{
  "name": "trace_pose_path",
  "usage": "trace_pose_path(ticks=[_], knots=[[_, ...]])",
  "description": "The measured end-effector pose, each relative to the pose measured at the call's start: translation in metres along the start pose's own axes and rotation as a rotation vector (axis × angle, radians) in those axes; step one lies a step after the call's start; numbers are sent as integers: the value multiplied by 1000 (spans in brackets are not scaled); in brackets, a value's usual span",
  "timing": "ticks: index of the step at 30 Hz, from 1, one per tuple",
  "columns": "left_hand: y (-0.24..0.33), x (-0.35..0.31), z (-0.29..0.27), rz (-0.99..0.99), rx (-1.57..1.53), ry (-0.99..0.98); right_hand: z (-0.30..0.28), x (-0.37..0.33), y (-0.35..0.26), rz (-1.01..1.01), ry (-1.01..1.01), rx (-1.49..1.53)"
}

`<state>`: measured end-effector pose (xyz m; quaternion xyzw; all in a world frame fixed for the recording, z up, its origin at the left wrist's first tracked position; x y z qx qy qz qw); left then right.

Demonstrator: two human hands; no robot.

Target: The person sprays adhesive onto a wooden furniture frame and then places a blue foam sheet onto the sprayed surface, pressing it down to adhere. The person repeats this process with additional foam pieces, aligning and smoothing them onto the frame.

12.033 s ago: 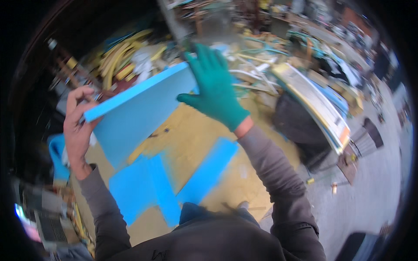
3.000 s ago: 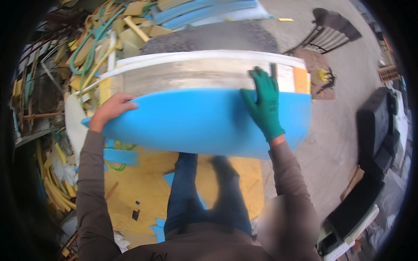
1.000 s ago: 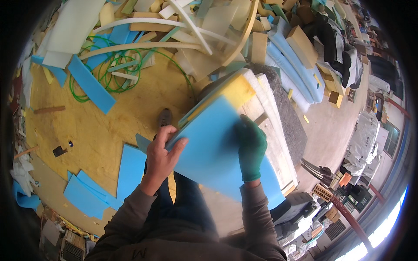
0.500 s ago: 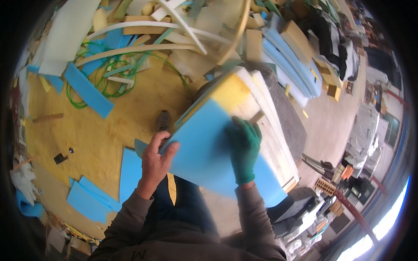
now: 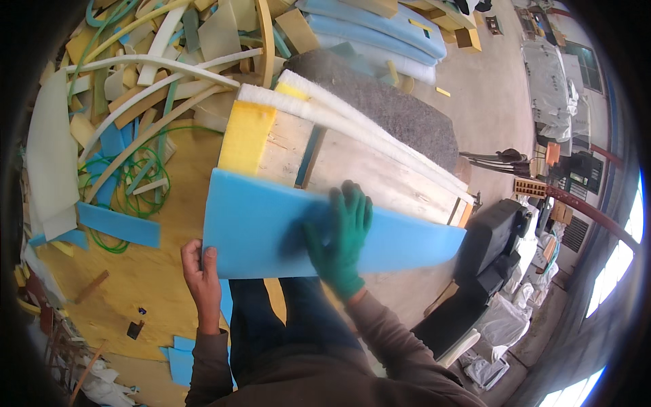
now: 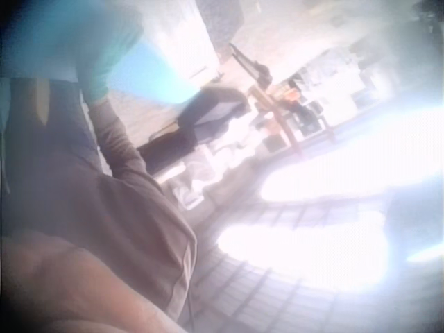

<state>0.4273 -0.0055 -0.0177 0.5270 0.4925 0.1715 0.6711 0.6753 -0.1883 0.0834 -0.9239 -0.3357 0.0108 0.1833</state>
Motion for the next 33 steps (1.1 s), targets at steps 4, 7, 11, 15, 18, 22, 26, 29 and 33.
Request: trace_pose_path(ticks=[4, 7, 11, 15, 18, 22, 26, 29, 33], knots=[[2, -4, -4, 3, 42, 10, 14, 2, 15, -32, -63, -57], [-2, -9, -9, -7, 73, 35, 24, 0, 18, 7, -98, -60], [-4, -17, -16, 36, 90, 16, 25, -6, 16, 5, -69, -14], [-1, -22, -18, 122, 113, -30, 23, -11, 18, 19, -54, 39], [0, -19, -16, 156, 109, -37, 25, -10, 19, 23, -31, 55], [-6, -7, -16, 96, 84, -38, 32, -3, 22, 45, -37, 3], [-7, 0, -12, 65, 69, -57, 35, 1, 22, 42, -11, -22], [-2, 3, -6, 78, 64, -80, 37, 1, 25, 56, -14, -60], [5, 7, 1, 91, 97, -92, 35, -1, 26, 52, -41, -56]])
Point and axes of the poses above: each hand's wrist, its own x-axis towards the middle knuckle, its own z-axis out of the palm, y = z × x, the point moved 6 cm from there along x, towards the middle knuckle, and after that the axes turned 4 degrees about -x, right-handed, at the moved point
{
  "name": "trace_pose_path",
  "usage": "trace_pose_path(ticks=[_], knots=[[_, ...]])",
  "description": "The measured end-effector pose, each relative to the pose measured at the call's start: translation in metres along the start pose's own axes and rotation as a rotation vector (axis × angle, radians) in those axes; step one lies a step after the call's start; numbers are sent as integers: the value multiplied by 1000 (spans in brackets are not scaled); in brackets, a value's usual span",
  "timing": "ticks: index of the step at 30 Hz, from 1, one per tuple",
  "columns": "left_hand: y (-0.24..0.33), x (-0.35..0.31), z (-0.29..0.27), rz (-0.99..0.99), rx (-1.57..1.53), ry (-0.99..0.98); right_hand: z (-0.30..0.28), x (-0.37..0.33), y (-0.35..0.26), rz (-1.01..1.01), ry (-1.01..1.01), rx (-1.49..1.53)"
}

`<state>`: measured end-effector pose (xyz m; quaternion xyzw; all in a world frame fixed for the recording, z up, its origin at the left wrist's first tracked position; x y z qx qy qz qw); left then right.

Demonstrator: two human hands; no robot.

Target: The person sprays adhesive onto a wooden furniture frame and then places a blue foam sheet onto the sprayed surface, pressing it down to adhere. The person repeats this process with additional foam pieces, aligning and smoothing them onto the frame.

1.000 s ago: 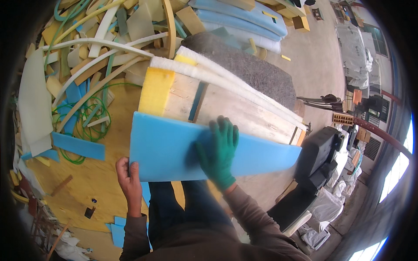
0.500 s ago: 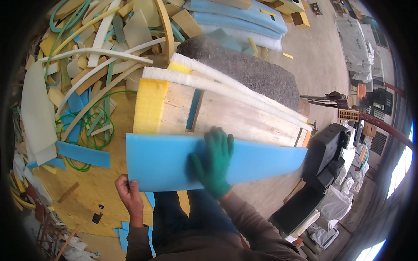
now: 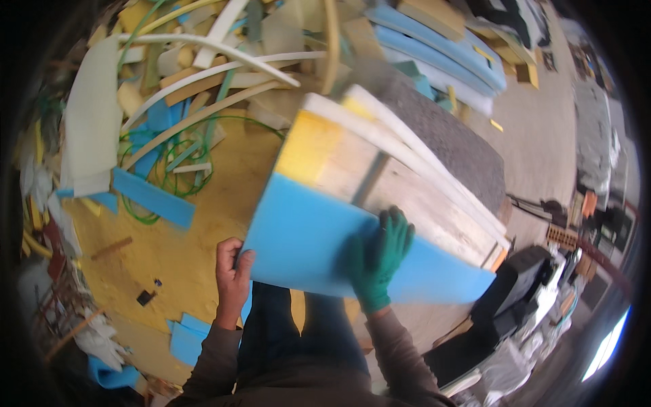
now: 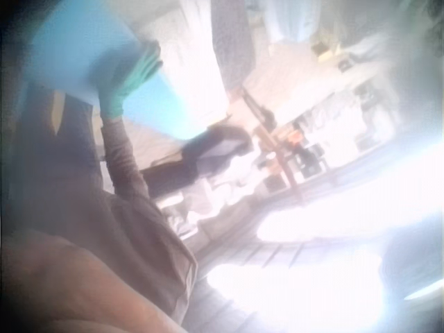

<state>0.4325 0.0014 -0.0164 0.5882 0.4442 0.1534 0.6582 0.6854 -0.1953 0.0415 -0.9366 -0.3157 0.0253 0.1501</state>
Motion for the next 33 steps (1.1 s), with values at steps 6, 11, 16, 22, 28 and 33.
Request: trace_pose_path(ticks=[6, 11, 16, 22, 28, 33], knots=[[12, 1, 4, 17, -42, -22, -8, -4, -3, -18, -36, 41], [18, 2, 1, 61, -10, -12, -5, -3, -6, -28, -43, 33], [15, 4, 4, 74, -45, -58, -4, -2, -9, -37, -40, 13], [16, 6, 4, 23, -77, -29, -4, -2, -7, -34, -48, 12], [17, 7, 3, 24, -48, -32, -3, -4, -7, -42, -51, 10], [17, 10, 4, 100, 20, -39, -3, -4, -8, -45, -45, 13]])
Point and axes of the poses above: each hand's wrist, its own x-axis towards the middle knuckle, its own z-axis out of the palm, y = z × x, the point moved 6 cm from there along x, towards the middle knuckle, and after that the axes turned 4 degrees about -x, right-handed, at the moved point
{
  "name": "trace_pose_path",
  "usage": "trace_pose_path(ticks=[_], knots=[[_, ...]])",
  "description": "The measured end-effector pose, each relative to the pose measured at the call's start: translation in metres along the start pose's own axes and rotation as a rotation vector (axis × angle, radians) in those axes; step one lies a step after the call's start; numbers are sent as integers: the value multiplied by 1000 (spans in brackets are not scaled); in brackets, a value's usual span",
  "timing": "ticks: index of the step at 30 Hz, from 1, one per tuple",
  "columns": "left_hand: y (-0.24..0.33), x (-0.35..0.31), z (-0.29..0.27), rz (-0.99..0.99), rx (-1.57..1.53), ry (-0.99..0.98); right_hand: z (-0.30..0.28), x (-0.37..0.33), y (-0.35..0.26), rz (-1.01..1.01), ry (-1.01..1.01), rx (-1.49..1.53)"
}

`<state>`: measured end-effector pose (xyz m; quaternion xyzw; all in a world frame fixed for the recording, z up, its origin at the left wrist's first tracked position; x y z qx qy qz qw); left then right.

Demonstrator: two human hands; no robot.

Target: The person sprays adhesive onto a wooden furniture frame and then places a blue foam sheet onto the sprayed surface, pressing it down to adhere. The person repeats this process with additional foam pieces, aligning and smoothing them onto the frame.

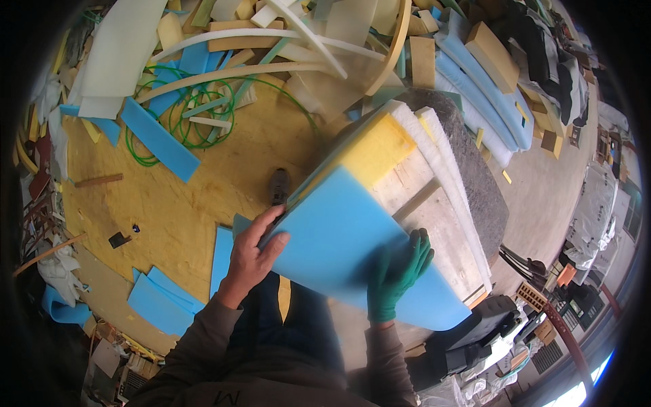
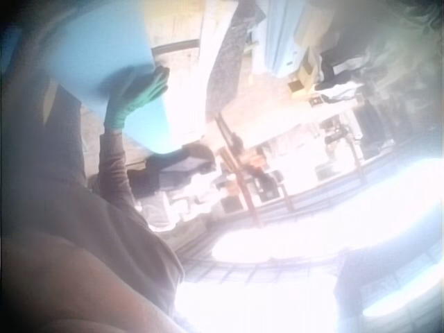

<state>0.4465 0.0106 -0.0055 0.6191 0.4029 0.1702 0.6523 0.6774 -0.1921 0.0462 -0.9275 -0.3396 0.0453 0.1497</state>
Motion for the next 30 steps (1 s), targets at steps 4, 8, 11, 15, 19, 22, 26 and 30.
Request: trace_pose_path(ticks=[4, 8, 11, 15, 19, 22, 26, 30], knots=[[1, 2, -1, 13, -13, -10, 1, 0, 1, 6, 2, -10], [0, 4, -2, 1, 18, -12, 3, -1, 2, 6, -1, -16], [-4, 5, -2, -19, 7, -15, 6, 0, 2, 2, -5, -23], [-8, 8, -2, 39, 34, 11, 8, 1, 2, 2, -7, -24], [-9, 11, -2, 99, 87, 18, 13, 2, 2, 0, -10, -44], [-13, 13, 0, 14, 64, 13, 20, 3, 3, 4, -4, -202], [0, 18, 0, 46, 185, 52, 31, 3, 1, -10, 33, -194], [29, 25, 0, 88, 417, 48, 34, 5, -2, -25, 81, -152]])
Point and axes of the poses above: each hand's wrist, its own x-axis towards the middle knuckle, its own z-axis out of the palm, y = z × x, the point moved 6 cm from there along x, towards the middle knuckle, and after that the axes turned 4 degrees about -x, right-handed, at the moved point
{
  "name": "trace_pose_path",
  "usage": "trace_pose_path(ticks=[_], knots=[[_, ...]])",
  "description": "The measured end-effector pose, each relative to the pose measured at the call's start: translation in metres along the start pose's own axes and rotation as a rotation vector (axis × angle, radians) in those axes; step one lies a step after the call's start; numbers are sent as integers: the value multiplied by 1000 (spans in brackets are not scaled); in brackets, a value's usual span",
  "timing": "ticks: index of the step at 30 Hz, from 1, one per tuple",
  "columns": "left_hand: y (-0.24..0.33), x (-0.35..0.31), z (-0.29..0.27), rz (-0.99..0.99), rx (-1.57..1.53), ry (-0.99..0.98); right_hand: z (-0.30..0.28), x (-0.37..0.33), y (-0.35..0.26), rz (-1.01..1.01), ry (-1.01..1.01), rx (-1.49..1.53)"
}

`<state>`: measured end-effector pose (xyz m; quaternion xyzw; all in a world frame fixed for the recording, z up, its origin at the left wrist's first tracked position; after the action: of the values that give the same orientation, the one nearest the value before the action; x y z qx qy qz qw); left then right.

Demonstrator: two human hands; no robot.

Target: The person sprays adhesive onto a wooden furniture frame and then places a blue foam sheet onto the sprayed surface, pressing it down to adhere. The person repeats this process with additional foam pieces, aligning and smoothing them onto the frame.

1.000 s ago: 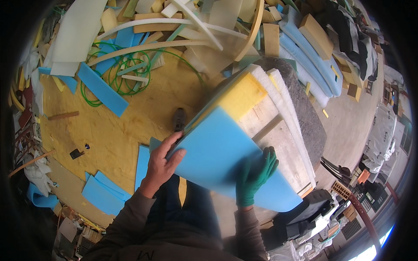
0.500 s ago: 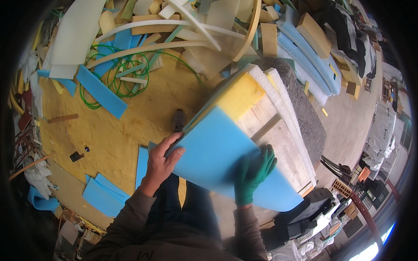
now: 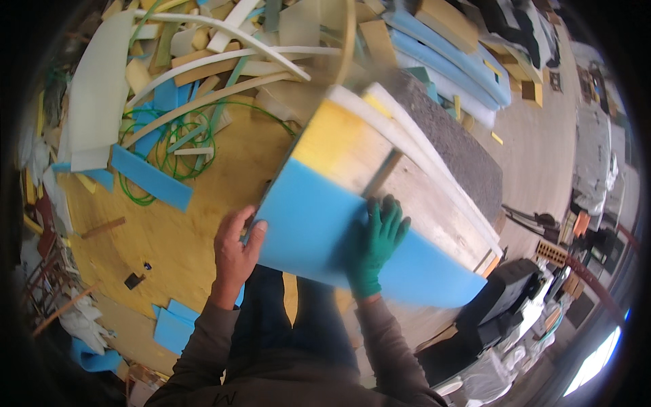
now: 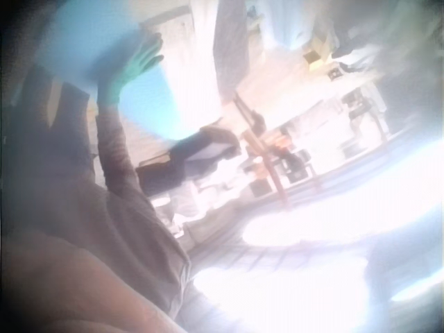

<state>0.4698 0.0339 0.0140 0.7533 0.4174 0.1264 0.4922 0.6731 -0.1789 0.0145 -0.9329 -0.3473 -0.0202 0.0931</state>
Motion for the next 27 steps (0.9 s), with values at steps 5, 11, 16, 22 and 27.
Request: trace_pose_path(ticks=[5, 11, 16, 22, 27], knots=[[67, 18, 24, 389, 163, 133, -1, -1, -1, 14, 0, 31], [90, 34, 104, 570, 544, -332, -2, 4, -2, 57, 12, 168], [83, 33, 110, 600, 702, -340, -24, -2, 20, 130, 6, 258], [90, 29, 117, 618, 708, -259, -80, -53, 172, 407, 283, -101], [118, 4, 185, 750, 652, -392, -87, -96, 261, 425, 154, -163]])
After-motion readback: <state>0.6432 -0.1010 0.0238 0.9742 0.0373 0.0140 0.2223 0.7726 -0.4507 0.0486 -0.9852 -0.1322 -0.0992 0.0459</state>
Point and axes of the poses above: each hand's wrist, its own x-axis towards the middle knuckle, its own z-axis out of the palm, y = z × x, the point moved 6 cm from there along x, towards the middle knuckle, and after that the axes turned 4 degrees about -x, right-handed, at the moved point
